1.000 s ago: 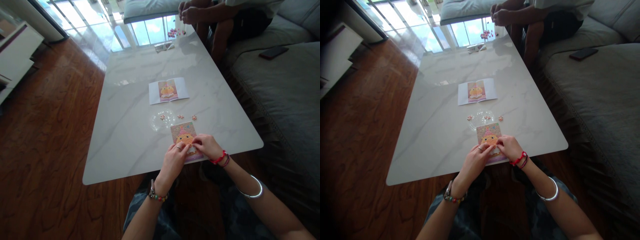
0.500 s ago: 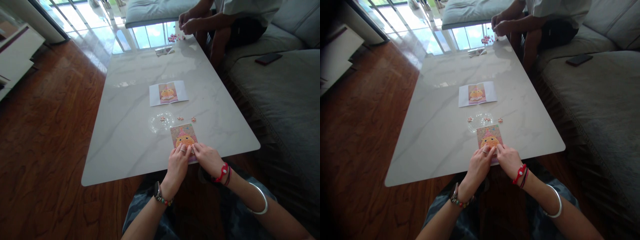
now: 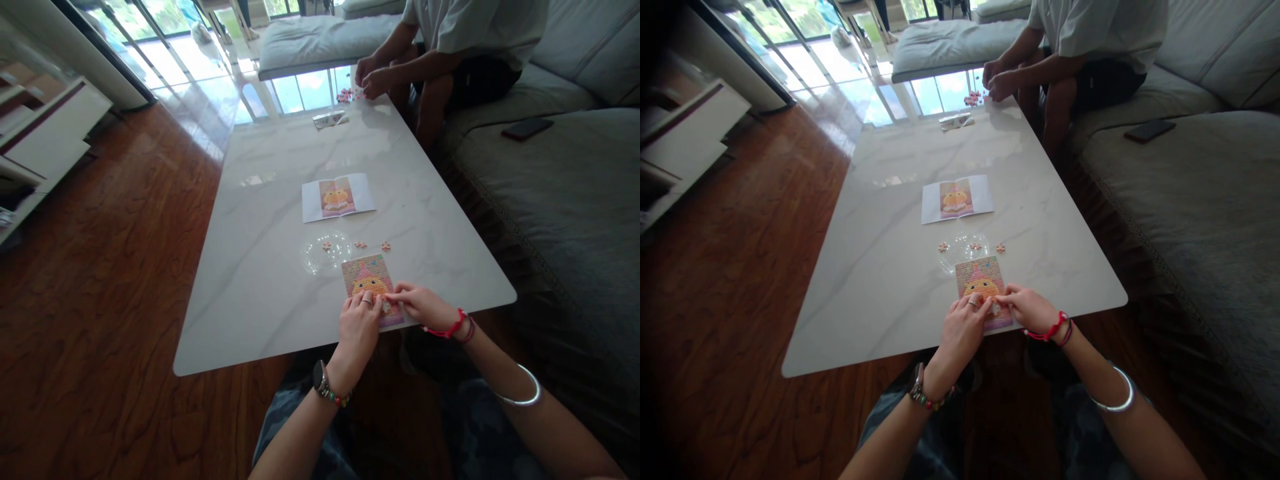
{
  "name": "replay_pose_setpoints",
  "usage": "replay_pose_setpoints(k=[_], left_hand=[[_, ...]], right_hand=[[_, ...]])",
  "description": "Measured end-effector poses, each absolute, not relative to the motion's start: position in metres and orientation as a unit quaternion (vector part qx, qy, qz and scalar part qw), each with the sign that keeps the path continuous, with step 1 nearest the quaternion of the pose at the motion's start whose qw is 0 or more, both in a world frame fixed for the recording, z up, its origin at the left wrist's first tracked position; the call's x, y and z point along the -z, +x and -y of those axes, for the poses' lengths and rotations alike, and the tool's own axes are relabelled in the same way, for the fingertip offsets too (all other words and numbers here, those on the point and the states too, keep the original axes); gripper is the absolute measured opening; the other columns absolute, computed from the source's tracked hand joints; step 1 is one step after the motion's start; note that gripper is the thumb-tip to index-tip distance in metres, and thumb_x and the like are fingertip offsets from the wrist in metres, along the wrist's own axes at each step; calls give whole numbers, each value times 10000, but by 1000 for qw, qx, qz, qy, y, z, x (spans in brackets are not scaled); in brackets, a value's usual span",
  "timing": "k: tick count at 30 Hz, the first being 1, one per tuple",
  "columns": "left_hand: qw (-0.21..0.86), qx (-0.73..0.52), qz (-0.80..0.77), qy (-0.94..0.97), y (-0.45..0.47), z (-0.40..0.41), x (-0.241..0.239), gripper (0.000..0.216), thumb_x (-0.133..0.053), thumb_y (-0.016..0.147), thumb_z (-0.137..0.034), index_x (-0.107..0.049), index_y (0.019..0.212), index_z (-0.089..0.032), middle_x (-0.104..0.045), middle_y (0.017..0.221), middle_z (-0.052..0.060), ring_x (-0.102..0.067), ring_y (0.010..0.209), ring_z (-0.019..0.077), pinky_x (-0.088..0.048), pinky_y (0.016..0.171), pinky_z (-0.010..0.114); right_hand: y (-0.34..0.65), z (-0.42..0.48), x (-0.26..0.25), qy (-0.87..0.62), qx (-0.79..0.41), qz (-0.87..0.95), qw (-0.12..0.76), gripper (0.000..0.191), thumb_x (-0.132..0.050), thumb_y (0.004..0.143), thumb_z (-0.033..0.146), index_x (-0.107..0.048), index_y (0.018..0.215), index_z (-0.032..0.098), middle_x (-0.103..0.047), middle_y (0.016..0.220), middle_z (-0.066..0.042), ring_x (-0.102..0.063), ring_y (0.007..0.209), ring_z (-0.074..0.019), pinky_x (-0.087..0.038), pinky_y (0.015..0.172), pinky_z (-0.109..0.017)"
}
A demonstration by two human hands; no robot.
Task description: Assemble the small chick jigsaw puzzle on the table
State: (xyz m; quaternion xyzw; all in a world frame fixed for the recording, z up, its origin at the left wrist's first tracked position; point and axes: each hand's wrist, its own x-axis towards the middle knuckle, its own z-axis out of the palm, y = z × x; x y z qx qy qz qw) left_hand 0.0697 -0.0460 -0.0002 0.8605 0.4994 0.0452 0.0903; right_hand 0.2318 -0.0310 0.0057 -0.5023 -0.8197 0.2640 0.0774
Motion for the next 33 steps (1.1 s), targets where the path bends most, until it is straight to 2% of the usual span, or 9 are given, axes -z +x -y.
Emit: replay_pose_setpoints(k=[2, 4, 10, 17, 21, 25, 28, 33], left_hand=[[82, -45, -501, 861, 70, 47, 1, 288, -434, 802, -164, -482, 1083, -205, -510, 1075, 89, -479, 993, 208, -400, 807, 348], [75, -47, -502, 860, 71, 49, 2, 301, -445, 795, -158, -473, 1093, -195, -513, 1070, 92, -476, 1007, 213, -403, 811, 351], [76, -52, -501, 861, 73, 50, 5, 314, -453, 796, -165, -462, 1108, -192, -505, 1077, 98, -469, 1037, 220, -422, 809, 355], [71, -63, -506, 857, 73, 57, 16, 368, -428, 807, -160, -394, 1173, -189, -492, 1098, 88, -436, 1094, 222, -435, 810, 334], [76, -61, -497, 862, 71, 55, 16, 374, -423, 812, -167, -382, 1184, -176, -496, 1099, 88, -431, 1093, 213, -435, 801, 323], [67, -45, -497, 864, 73, 52, 10, 351, -435, 802, -165, -421, 1152, -172, -509, 1086, 88, -449, 1046, 221, -425, 802, 339], [63, -43, -498, 864, 73, 51, 7, 321, -432, 803, -173, -455, 1123, -184, -518, 1085, 80, -459, 1013, 221, -406, 821, 359], [93, -75, -511, 851, 68, 50, 8, 330, -404, 823, -201, -453, 1147, -240, -480, 1182, 54, -406, 1095, 215, -383, 856, 365]], right_hand=[[242, 30, -3, -497, -284, 807, 146, 336, -355, 788, 88, -588, 996, 210, -570, 858, -26, -559, 761, -101, -450, 700, -211], [245, 33, -4, -511, -261, 802, 163, 345, -356, 792, 100, -561, 1051, 201, -564, 903, -37, -555, 777, -108, -449, 717, -223], [232, 45, -13, -521, -152, 839, 32, 353, -390, 787, 82, -536, 1078, 218, -563, 945, -54, -547, 774, -124, -427, 653, -219], [220, 55, -8, -521, -61, 851, -39, 314, -380, 817, 103, -512, 1100, 132, -560, 1000, -115, -533, 829, -182, -425, 662, -273], [214, 58, -7, -525, -52, 847, -57, 323, -365, 817, 88, -503, 1106, 129, -548, 1048, -119, -547, 776, -166, -422, 613, -260], [214, 53, -10, -536, -59, 840, -59, 273, -367, 830, 120, -539, 1040, 149, -578, 958, -95, -551, 704, -145, -409, 584, -244], [217, 51, -8, -528, -64, 847, -21, 296, -372, 841, 156, -494, 1111, 162, -570, 990, -89, -546, 763, -145, -421, 622, -239], [217, 54, 0, -521, -70, 851, -6, 352, -397, 812, 119, -465, 1154, 168, -543, 1055, -102, -521, 844, -164, -443, 643, -253]])
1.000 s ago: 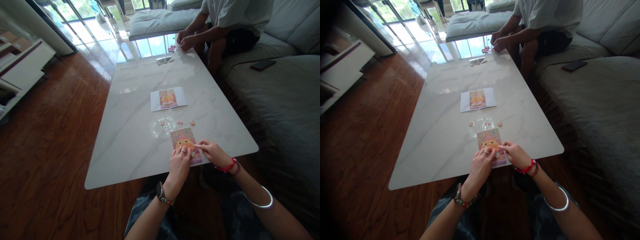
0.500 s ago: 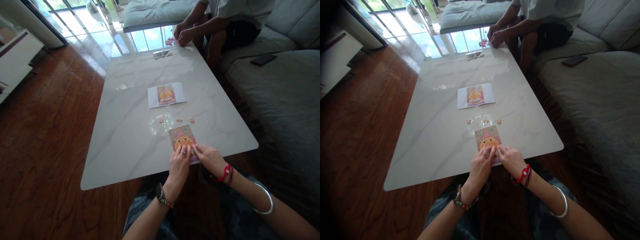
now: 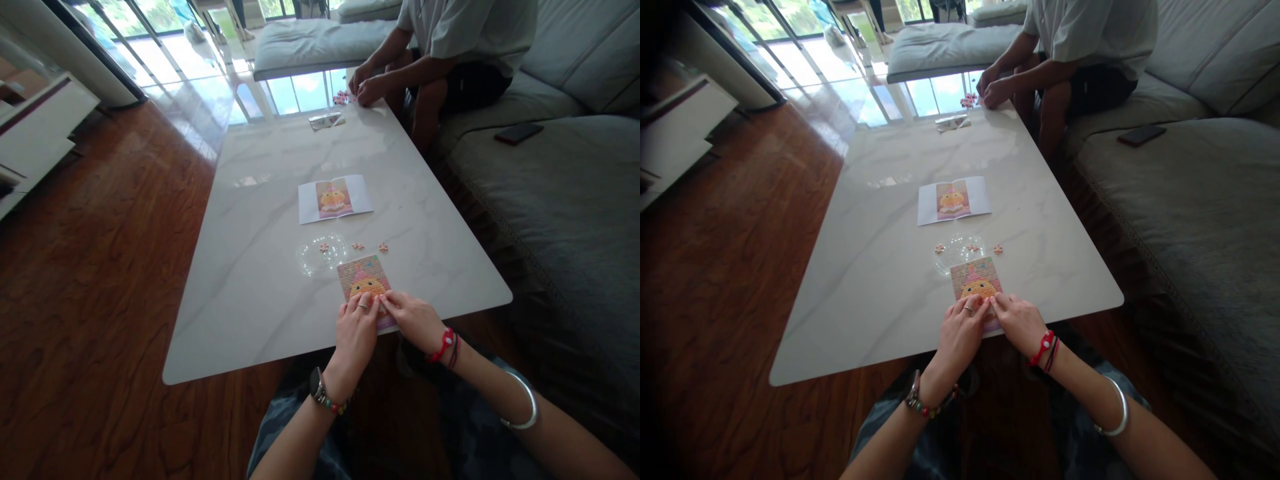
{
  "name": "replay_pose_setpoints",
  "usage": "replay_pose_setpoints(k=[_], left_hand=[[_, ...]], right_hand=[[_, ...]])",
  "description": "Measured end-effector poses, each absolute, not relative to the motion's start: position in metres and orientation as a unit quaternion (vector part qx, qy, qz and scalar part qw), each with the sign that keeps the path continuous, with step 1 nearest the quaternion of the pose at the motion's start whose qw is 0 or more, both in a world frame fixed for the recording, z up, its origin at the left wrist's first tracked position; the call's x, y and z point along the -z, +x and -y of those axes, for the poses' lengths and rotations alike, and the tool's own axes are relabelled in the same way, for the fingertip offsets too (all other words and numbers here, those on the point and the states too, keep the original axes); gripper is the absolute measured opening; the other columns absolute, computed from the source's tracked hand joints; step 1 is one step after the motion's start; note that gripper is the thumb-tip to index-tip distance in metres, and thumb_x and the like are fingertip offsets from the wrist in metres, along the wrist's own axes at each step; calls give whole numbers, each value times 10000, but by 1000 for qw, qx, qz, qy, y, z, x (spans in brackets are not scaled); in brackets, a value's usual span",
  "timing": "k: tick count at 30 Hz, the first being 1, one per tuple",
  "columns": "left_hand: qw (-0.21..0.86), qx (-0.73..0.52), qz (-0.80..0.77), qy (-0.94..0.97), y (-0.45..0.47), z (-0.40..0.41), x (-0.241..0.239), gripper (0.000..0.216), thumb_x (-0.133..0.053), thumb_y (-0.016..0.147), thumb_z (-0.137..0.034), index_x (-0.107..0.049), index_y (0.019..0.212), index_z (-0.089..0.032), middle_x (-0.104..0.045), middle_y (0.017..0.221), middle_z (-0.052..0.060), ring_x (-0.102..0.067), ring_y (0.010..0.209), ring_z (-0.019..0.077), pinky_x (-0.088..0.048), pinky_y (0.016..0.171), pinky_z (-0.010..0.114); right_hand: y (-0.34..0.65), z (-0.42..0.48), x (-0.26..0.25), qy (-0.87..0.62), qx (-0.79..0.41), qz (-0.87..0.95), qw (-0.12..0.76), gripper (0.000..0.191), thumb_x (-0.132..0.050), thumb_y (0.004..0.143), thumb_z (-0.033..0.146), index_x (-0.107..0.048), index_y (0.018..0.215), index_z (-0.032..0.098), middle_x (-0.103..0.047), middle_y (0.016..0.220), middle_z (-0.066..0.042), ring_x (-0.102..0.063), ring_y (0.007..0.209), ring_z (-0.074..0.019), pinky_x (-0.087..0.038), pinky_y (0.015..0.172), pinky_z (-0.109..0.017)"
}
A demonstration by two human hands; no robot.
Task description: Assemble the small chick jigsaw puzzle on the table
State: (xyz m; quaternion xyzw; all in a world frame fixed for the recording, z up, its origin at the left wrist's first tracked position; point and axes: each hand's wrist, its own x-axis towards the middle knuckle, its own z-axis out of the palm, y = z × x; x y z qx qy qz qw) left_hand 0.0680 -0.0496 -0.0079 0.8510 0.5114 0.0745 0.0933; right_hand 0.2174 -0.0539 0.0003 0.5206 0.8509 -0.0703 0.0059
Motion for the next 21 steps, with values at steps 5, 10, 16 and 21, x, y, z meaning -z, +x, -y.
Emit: replay_pose_setpoints(k=[5, 10, 16, 21], left_hand=[[126, -94, -512, 844, 62, 49, 8, 337, -409, 814, -178, -476, 1128, -279, -474, 1215, 22, -403, 1105, 210, -366, 877, 375], [171, -148, -508, 831, 59, 38, 10, 336, -429, 784, -137, -498, 1083, -274, -527, 1137, 24, -453, 1050, 200, -371, 881, 379], [213, -266, -549, 763, 47, -37, -3, 301, -363, 792, -107, -506, 1042, -193, -565, 978, 53, -542, 894, 140, -437, 790, 279], [159, -212, -651, 711, 8, -88, -14, 228, -489, 748, -163, -566, 962, -184, -564, 978, 60, -556, 863, 143, -433, 768, 252]], right_hand=[[224, 44, 0, 516, 178, -836, -57, 319, -404, 795, 122, -548, 1071, 190, -558, 1006, -69, -542, 792, -140, -448, 652, -242], [239, 1, -6, 532, 262, -768, -240, 266, -401, 779, 125, -640, 883, 179, -602, 832, -37, -564, 729, -111, -445, 691, -230], [243, -71, -17, 577, 182, -761, -235, 210, -460, 730, 152, -658, 800, 157, -624, 772, -38, -548, 612, -111, -434, 642, -237], [224, -101, -13, 552, 160, -791, -210, 212, -465, 731, 156, -662, 809, 143, -633, 776, -48, -564, 632, -111, -428, 664, -224]])
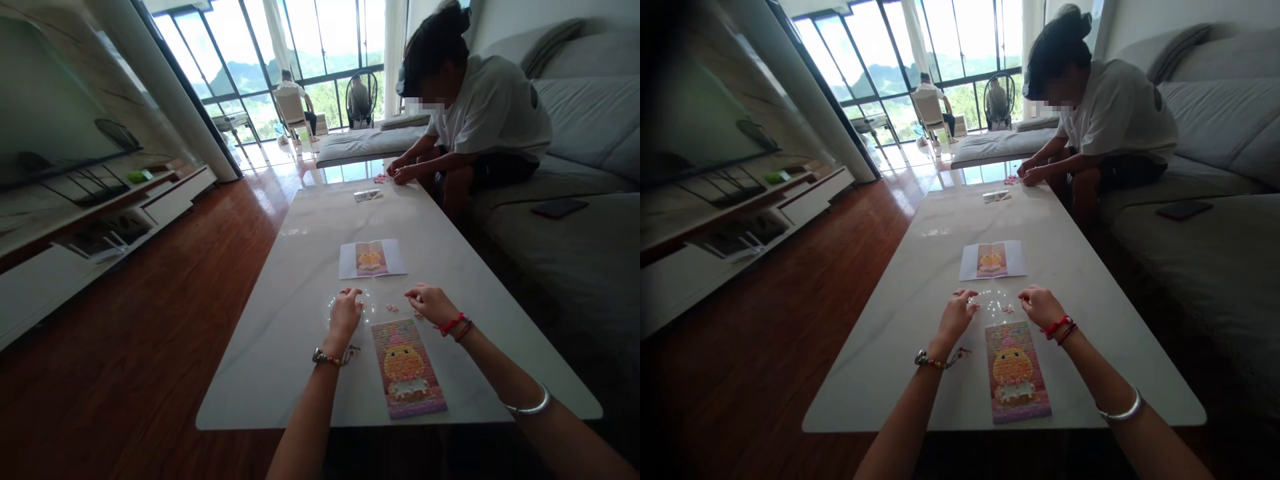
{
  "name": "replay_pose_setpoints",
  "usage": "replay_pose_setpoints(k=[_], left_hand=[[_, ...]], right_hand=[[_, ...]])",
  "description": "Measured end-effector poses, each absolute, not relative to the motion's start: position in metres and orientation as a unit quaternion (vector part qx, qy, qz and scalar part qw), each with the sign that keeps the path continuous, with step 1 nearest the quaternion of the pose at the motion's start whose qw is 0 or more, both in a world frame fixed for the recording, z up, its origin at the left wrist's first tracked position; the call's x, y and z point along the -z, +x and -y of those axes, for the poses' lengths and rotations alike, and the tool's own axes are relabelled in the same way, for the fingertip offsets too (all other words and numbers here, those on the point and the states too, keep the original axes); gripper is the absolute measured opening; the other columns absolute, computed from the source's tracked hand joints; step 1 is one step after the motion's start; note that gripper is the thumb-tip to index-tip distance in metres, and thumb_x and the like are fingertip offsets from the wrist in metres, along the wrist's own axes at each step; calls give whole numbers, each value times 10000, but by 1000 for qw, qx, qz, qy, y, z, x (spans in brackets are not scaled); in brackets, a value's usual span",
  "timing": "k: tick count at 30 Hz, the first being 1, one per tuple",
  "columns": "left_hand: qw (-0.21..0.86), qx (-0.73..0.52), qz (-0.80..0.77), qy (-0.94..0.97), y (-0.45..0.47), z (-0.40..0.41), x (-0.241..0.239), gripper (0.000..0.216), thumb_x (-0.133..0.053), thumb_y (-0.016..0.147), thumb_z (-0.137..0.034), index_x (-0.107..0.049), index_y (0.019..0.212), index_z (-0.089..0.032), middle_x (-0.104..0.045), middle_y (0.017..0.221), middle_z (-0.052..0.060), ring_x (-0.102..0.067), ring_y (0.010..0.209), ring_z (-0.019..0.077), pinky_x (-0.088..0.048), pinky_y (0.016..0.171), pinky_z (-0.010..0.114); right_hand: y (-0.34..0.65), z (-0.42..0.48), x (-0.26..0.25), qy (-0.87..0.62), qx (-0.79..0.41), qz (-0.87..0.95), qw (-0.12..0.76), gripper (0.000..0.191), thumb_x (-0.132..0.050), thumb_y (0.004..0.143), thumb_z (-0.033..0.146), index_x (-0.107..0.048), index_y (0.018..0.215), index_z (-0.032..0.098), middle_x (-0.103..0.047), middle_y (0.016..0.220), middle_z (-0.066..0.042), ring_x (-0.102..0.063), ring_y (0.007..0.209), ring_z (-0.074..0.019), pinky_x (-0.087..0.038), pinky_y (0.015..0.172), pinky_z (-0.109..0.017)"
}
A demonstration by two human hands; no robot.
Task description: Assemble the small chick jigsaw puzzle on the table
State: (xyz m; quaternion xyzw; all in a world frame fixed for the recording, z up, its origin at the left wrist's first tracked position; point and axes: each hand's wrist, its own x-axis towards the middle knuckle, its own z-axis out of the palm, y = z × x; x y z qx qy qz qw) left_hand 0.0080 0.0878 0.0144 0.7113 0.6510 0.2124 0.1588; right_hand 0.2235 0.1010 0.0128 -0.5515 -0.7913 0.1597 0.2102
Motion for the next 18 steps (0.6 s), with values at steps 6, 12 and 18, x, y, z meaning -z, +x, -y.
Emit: replay_pose_setpoints(k=[6, 12, 18], left_hand=[[145, -135, -704, 682, -3, -97, -9, 248, -588, 680, -328, -610, 862, -162, -588, 920, 94, -563, 844, 188, -440, 710, 268], [172, -111, -714, 669, 16, -96, -3, 184, -492, 739, -241, -584, 835, -114, -594, 902, 144, -540, 911, 220, -404, 781, 317], [370, -288, -613, 637, 24, -51, -9, 122, -535, 719, -276, -553, 731, -156, -625, 724, 38, -580, 690, 134, -439, 643, 248]], right_hand=[[184, -114, -4, -496, -177, 830, 184, 193, -502, 712, 137, -667, 811, 134, -637, 776, -54, -573, 625, -107, -436, 626, -202], [157, -111, -12, -490, -226, 830, 143, 183, -547, 703, 151, -660, 848, 146, -650, 783, -52, -581, 710, -126, -439, 687, -224], [166, -67, -20, -509, -453, 688, 251, 242, -515, 756, 254, -608, 933, 117, -636, 690, -40, -580, 565, -96, -444, 493, -191]])
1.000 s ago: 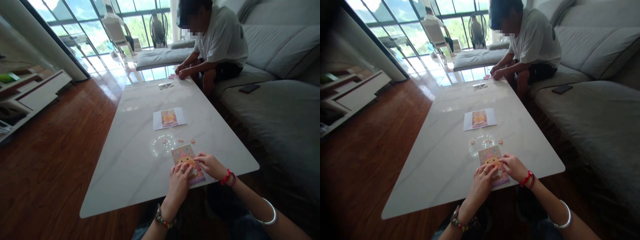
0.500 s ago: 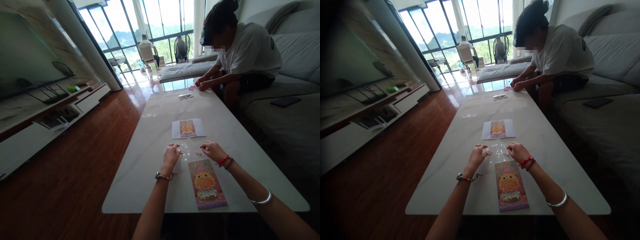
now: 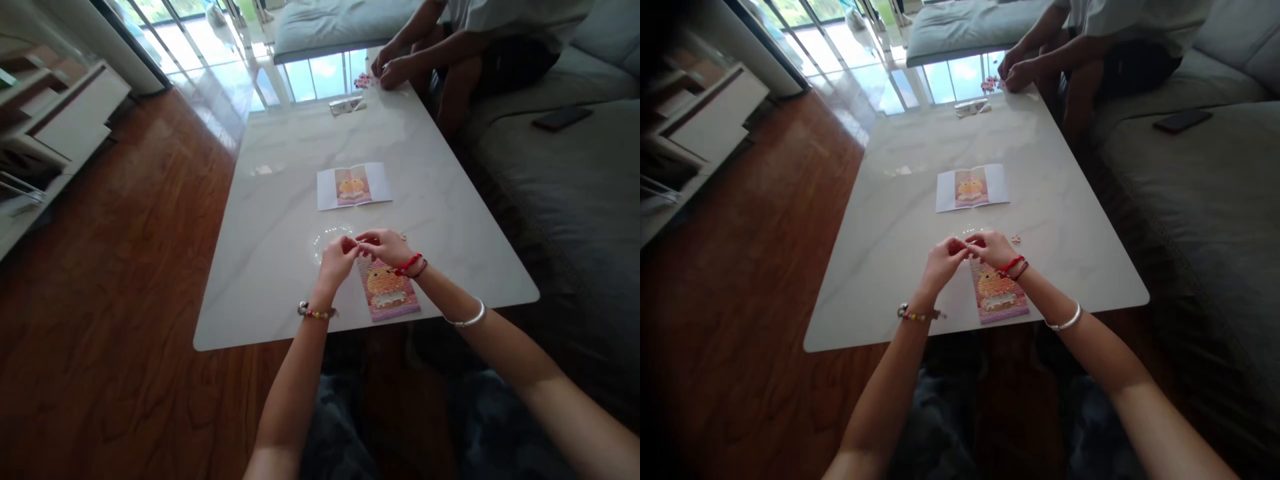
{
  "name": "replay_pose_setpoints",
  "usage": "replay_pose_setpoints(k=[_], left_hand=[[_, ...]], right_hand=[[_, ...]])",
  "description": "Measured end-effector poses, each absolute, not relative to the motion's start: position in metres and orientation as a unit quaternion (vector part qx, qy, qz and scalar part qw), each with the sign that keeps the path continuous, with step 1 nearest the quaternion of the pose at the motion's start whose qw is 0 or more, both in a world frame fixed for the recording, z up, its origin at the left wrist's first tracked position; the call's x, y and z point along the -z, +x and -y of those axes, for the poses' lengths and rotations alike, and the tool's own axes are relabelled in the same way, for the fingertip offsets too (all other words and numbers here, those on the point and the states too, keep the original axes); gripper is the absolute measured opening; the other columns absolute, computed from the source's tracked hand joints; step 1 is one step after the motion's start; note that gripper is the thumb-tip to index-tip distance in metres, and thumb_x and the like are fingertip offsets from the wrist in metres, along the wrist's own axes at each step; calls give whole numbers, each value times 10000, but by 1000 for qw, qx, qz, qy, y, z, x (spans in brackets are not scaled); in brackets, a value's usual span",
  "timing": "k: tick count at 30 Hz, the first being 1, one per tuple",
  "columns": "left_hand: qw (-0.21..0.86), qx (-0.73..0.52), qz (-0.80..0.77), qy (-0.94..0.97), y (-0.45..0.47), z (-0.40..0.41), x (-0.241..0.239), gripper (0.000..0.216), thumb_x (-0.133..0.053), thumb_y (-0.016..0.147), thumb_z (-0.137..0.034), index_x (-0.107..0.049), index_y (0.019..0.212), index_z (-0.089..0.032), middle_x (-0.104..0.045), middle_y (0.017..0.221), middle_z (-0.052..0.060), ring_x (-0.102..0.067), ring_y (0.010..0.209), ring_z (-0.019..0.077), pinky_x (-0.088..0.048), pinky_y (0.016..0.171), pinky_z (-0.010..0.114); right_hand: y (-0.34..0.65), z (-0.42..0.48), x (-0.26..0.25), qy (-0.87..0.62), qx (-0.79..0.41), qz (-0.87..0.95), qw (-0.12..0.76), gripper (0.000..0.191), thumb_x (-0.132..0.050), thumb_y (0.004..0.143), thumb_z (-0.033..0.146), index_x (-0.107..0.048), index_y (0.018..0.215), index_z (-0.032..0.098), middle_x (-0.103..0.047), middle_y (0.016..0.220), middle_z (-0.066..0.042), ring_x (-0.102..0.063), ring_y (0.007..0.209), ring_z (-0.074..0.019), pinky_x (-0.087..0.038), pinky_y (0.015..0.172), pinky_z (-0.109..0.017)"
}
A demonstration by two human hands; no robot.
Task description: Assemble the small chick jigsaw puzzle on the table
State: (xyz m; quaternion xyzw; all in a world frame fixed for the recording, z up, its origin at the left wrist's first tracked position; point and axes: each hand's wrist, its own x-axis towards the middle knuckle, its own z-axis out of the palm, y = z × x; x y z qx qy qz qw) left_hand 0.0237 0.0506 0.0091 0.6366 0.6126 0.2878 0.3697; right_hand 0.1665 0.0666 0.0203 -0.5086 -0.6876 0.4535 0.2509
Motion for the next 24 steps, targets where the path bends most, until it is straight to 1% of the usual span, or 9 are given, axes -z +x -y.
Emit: replay_pose_setpoints(k=[1, 3, 4, 5, 7, 10, 15, 20, 24], left_hand=[[412, -326, -591, 612, 26, -36, -10, 141, -537, 718, -296, -550, 734, -157, -623, 716, 30, -582, 681, 126, -443, 629, 239], [493, -360, -560, 560, 33, -8, -10, 167, -552, 703, -316, -535, 720, -150, -611, 671, 18, -579, 624, 115, -449, 580, 228], [525, -362, -550, 539, 35, 4, -9, 166, -552, 702, -312, -529, 718, -148, -604, 654, 13, -576, 603, 111, -451, 563, 225], [546, -352, -544, 531, 38, 15, -8, 152, -548, 702, -298, -527, 714, -148, -601, 643, 10, -575, 590, 109, -453, 554, 224], [560, -305, -540, 550, 39, 27, -7, 112, -550, 697, -262, -535, 706, -151, -600, 640, 4, -576, 590, 109, -452, 547, 217], [526, -246, -558, 592, 35, 30, -9, 74, -532, 710, -234, -546, 725, -163, -611, 700, 2, -583, 600, 103, -451, 553, 210], [408, -229, -611, 639, 30, 25, -8, 90, -503, 742, -223, -549, 806, -180, -601, 853, 13, -569, 620, 87, -461, 624, 232], [337, -209, -583, 709, 37, 30, 0, 105, -470, 753, -164, -544, 825, -182, -565, 856, 18, -551, 676, 95, -447, 679, 236], [315, -186, -580, 727, 36, 31, 3, 126, -457, 742, -127, -541, 817, -184, -549, 852, 20, -540, 694, 100, -444, 679, 230]], right_hand=[[171, -54, -22, -503, -464, 679, 266, 231, -511, 757, 276, -618, 885, 116, -626, 662, -38, -575, 554, -99, -441, 478, -192], [183, -28, -25, -505, -454, 677, 284, 216, -569, 706, 301, -627, 815, 123, -627, 717, -48, -574, 582, -104, -442, 481, -194], [189, -16, -25, -498, -476, 671, 276, 220, -575, 698, 298, -623, 825, 125, -628, 731, -47, -574, 586, -103, -446, 488, -194], [195, -6, -25, -494, -510, 654, 262, 227, -553, 713, 303, -616, 837, 123, -624, 691, -38, -567, 557, -100, -438, 465, -192], [204, 8, -22, -491, -540, 644, 229, 224, -534, 722, 299, -622, 823, 120, -620, 653, -32, -565, 553, -102, -428, 457, -188], [212, 12, -16, -502, -512, 673, 183, 192, -546, 704, 274, -650, 775, 130, -632, 655, -33, -566, 581, -105, -423, 493, -188], [217, 5, -8, -511, -490, 690, 152, 186, -538, 709, 256, -639, 810, 138, -644, 685, -32, -569, 582, -102, -428, 519, -190], [215, 4, -10, -518, -445, 716, 142, 138, -539, 713, 234, -635, 763, 148, -647, 727, -33, -573, 634, -105, -430, 574, -194], [204, 7, -10, -520, -412, 735, 143, 119, -537, 717, 193, -642, 756, 153, -648, 718, -21, -567, 642, -98, -415, 597, -190]])
